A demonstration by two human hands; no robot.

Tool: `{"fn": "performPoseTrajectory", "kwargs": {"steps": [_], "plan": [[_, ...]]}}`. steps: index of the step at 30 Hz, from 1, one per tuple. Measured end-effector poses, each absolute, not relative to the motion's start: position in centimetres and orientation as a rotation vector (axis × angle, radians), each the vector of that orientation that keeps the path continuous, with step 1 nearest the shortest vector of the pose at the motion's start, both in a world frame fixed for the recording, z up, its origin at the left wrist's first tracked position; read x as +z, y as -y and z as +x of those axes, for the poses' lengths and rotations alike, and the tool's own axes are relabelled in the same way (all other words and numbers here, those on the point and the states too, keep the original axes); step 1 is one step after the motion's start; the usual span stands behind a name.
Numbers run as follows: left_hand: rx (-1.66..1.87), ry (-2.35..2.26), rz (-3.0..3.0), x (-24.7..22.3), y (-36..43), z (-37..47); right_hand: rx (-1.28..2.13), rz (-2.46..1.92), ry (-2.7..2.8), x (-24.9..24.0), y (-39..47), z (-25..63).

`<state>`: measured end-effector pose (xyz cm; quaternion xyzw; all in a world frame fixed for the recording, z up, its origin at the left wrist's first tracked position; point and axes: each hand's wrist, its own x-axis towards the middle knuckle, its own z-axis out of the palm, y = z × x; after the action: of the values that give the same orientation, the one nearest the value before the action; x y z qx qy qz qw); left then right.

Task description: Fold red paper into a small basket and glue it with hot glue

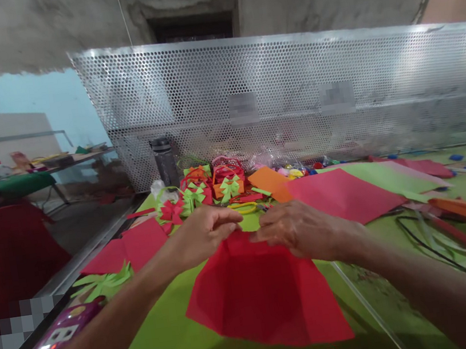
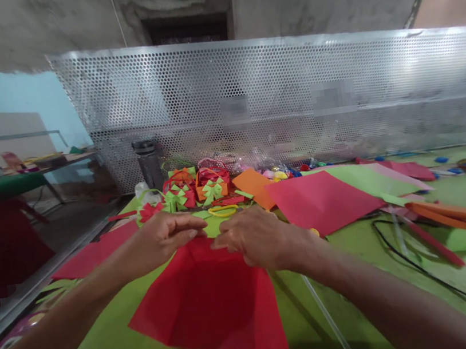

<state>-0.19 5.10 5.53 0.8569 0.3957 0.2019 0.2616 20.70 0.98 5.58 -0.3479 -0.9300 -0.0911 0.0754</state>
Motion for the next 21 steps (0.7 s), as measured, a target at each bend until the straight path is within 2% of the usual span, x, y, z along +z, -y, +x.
{"fn": "performPoseTrajectory", "kwargs": {"steps": [14, 18, 21], "plan": [[0.288, -0.999, 2.642, 2.7, -6.3, 0.3, -0.519, -0.902, 2.9, 3.9, -0.9, 19.6], [0.322, -1.076, 2.716, 1.6, -6.5, 0.9, -0.457, -1.032, 2.878, 3.1, -1.5, 19.6], [0.346, -1.147, 2.755, 1.4, -6.2, 1.3, -0.305, -1.291, 2.739, 2.7, -2.2, 19.7]]}}
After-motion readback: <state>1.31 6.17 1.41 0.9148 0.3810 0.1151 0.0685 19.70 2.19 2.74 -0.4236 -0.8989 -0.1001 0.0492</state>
